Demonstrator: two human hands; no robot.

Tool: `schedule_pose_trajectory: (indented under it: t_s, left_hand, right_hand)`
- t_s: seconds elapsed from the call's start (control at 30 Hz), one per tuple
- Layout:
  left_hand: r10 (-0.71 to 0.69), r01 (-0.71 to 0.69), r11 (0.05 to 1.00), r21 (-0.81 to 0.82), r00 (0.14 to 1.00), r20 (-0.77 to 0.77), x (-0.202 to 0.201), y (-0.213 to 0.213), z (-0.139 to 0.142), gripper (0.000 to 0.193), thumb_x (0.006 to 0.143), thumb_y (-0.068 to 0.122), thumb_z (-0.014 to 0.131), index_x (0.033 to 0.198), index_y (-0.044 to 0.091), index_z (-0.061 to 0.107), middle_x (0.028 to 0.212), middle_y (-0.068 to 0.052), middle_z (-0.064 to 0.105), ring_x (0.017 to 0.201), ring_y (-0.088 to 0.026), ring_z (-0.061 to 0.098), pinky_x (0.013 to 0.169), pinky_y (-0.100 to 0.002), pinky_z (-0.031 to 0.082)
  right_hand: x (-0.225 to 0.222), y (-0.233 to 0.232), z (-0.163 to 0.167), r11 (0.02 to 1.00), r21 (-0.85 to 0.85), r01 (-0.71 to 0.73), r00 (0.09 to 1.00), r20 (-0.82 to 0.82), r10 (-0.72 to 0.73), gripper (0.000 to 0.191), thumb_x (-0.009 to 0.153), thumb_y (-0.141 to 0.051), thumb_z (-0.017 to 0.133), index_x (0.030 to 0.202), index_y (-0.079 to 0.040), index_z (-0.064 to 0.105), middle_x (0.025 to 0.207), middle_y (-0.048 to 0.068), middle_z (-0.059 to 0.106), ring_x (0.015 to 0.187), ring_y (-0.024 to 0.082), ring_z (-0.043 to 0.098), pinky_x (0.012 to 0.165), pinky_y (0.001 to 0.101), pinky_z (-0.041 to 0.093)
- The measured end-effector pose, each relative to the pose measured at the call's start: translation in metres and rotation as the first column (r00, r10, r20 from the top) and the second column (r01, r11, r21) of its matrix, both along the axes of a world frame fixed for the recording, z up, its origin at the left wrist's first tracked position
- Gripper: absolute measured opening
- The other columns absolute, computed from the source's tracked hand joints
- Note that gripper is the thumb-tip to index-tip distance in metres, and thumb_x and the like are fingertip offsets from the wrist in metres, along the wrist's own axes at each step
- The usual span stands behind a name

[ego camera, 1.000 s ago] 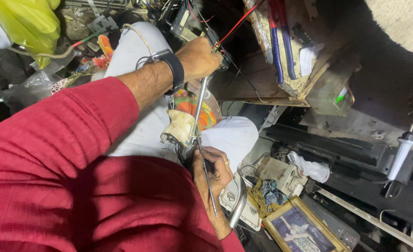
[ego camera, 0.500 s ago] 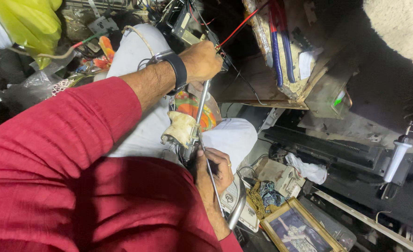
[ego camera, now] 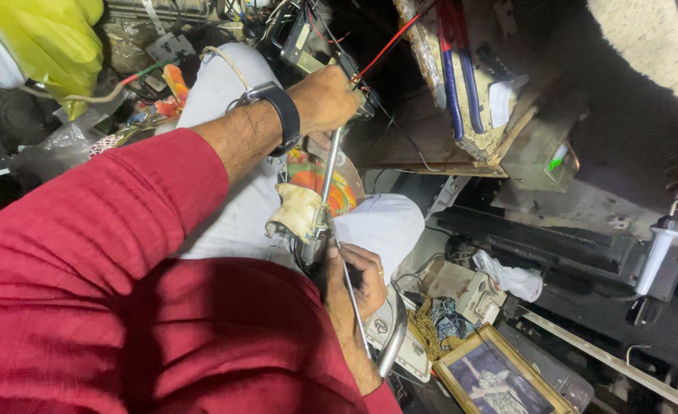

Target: The person sits in a cluttered repair workshop with a disassembled engine component on their lap. They hold a suction-cup lapping stick attached to an engine valve and repeatedly rotate the stick to lap the valve against its seat, then set the valve and tool down and pick up a ringing phone.

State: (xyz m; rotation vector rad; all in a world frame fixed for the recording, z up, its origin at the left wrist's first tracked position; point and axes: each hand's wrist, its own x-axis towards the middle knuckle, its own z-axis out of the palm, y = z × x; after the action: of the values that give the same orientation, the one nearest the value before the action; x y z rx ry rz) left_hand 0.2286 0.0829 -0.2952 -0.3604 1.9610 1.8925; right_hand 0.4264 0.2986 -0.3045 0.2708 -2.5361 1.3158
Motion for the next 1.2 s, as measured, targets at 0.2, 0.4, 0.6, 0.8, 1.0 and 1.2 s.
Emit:
schedule_pose_trajectory:
  t_s: [0.2,0.4,0.6,0.8,1.0,1.2]
  left_hand:
    - [0.005,-0.004,1.000,0.027,1.000,-0.008,-0.007,0.004,-0.015,0.030,0.094,0.015,0.050,0.106,-0.012,0.055,0.093,-0.024,0.068,0.077,-0.034,0.077,0.060,-0.044,0.067]
    - [-0.034,0.015,0.994,-0.108,0.984,-0.176,-0.008,0.010,-0.024,0.028,0.092,0.014,0.059,0.092,-0.012,0.069,0.087,-0.022,0.072,0.076,-0.031,0.075,0.063,-0.043,0.067]
    - [0.026,-0.028,0.998,0.048,0.999,0.034,-0.009,0.007,-0.023,0.023,0.091,0.009,0.050,0.096,-0.010,0.063,0.085,-0.024,0.069,0.071,-0.033,0.077,0.057,-0.044,0.070]
    - [0.054,-0.062,0.990,0.129,0.996,0.065,-0.009,0.003,-0.029,0.027,0.094,0.013,0.047,0.102,-0.007,0.062,0.085,-0.021,0.068,0.070,-0.032,0.076,0.056,-0.046,0.069]
    - [0.056,-0.071,0.981,0.182,0.995,0.088,-0.010,0.001,-0.035,0.030,0.092,0.011,0.045,0.113,-0.001,0.062,0.085,-0.022,0.069,0.068,-0.033,0.077,0.056,-0.047,0.069]
    - [0.028,-0.044,0.968,0.246,0.997,0.068,-0.011,0.003,-0.038,0.024,0.093,0.010,0.047,0.100,-0.007,0.062,0.082,-0.024,0.068,0.067,-0.036,0.075,0.055,-0.048,0.068]
  right_hand:
    - [0.003,0.001,0.000,1.000,-0.008,0.012,1.000,0.000,-0.012,0.014,0.088,-0.001,0.081,0.092,-0.003,0.067,0.098,0.012,0.074,0.091,0.017,0.072,0.078,0.0278,0.058]
    - [0.001,-0.001,-0.002,1.000,-0.023,0.008,1.000,-0.014,-0.008,0.016,0.087,0.000,0.082,0.090,-0.003,0.066,0.097,0.012,0.074,0.091,0.018,0.073,0.080,0.0291,0.059]
    - [0.001,0.002,-0.002,0.999,0.027,-0.017,0.999,-0.028,0.018,0.017,0.086,0.001,0.082,0.090,-0.003,0.066,0.097,0.014,0.074,0.091,0.019,0.074,0.080,0.0292,0.059]
    - [0.003,0.007,-0.006,1.000,-0.021,0.006,1.000,-0.005,-0.006,0.016,0.087,0.001,0.081,0.092,-0.003,0.066,0.101,0.013,0.075,0.090,0.017,0.073,0.078,0.0287,0.059]
    - [-0.003,0.016,-0.003,0.862,-0.481,0.159,0.965,0.259,-0.034,0.016,0.088,0.008,0.075,0.097,0.000,0.064,0.109,0.017,0.072,0.097,0.021,0.069,0.086,0.0333,0.058]
    - [-0.011,0.023,-0.008,0.470,-0.741,0.479,0.818,0.572,0.069,0.016,0.087,0.010,0.069,0.098,0.001,0.062,0.103,0.017,0.071,0.098,0.029,0.073,0.092,0.0447,0.061]
